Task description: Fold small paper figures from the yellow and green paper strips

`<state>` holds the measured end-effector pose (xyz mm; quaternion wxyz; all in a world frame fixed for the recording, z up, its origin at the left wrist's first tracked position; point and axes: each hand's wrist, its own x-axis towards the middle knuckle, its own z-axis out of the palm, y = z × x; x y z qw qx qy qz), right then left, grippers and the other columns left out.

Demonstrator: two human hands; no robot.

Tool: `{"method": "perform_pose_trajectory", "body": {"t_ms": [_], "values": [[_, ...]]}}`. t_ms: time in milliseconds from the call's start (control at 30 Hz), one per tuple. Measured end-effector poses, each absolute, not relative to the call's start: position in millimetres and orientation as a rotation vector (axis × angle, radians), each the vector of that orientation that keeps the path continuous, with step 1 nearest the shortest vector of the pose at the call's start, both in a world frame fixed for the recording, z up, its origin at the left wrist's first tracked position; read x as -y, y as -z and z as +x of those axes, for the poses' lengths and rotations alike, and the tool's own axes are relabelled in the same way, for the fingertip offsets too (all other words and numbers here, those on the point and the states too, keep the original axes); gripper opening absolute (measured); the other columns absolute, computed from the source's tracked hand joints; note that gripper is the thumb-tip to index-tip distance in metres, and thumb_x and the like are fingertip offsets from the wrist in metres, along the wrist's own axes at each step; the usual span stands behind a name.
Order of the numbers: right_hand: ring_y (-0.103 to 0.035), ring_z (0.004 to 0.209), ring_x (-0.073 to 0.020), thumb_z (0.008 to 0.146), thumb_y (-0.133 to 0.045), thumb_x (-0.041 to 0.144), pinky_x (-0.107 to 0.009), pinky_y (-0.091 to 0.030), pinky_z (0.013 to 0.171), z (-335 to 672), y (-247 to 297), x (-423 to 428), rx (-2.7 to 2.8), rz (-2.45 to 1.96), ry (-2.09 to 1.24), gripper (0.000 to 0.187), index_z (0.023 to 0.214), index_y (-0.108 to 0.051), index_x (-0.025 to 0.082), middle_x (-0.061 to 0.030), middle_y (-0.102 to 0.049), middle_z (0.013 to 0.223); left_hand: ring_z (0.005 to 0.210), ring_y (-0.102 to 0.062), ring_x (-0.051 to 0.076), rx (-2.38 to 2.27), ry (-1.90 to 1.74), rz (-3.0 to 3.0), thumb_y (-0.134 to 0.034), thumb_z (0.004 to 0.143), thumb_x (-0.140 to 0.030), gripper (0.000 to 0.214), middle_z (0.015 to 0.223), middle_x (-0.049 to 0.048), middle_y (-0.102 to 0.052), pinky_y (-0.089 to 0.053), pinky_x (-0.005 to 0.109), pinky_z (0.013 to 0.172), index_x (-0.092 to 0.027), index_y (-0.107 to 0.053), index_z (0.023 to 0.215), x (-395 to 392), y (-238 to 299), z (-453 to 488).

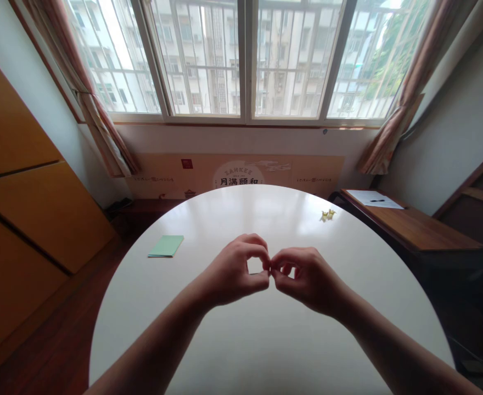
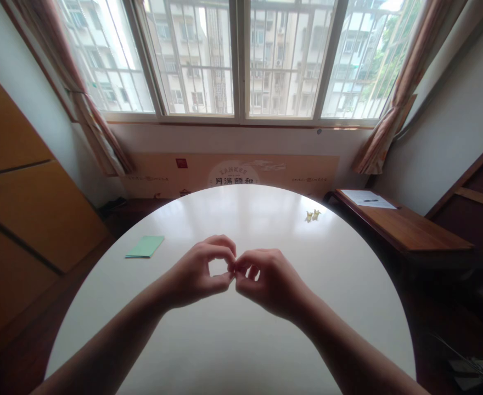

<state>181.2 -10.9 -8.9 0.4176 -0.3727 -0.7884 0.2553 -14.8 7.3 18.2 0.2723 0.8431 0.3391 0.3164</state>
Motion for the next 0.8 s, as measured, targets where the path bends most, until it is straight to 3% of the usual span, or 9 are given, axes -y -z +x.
{"method": "perform_pose_trajectory", "body": {"t_ms": [533,667,800], "values": [[-0.058,0.056,-0.0125,0.075,-0.061,0.011,-0.022,-0.046,0.052,194.3,2.8,2.7,1.865,-1.053,-0.731,0.009,0.070,-0.065,0.018,0.0018,-0.061,0.061,0.077,-0.055,0.014,-0.932,-0.732,2.151,-0.059,0.070,-0.008,0.009,0.089,0.0024,-0.064,-0.043,0.026,0.068,-0.017,-0.059,0.066,-21.3,-27.7,-32.6],[-0.061,0.054,-0.0141,0.077,-0.060,0.018,-0.021,-0.044,0.042,198.1,1.7,-2.9,1.696,-1.121,-0.910,0.006,0.074,-0.065,0.017,-0.0010,-0.063,0.064,0.070,-0.053,0.014,-1.006,-0.869,1.984,-0.062,0.080,-0.022,0.009,0.084,0.0030,-0.061,-0.041,0.025,0.060,-0.015,-0.061,0.074,-27.9,-25.6,-36.0],[-0.060,0.051,-0.0134,0.078,-0.062,0.024,-0.017,-0.036,0.032,194.3,4.5,-4.8,1.533,-1.113,-1.158,0.009,0.078,-0.064,0.015,-0.0037,-0.066,0.071,0.071,-0.056,0.015,-0.986,-0.933,1.872,-0.062,0.087,-0.039,0.028,0.082,0.0047,-0.065,-0.043,0.025,0.061,-0.013,-0.068,0.095,-26.5,-20.2,-28.6]]}}
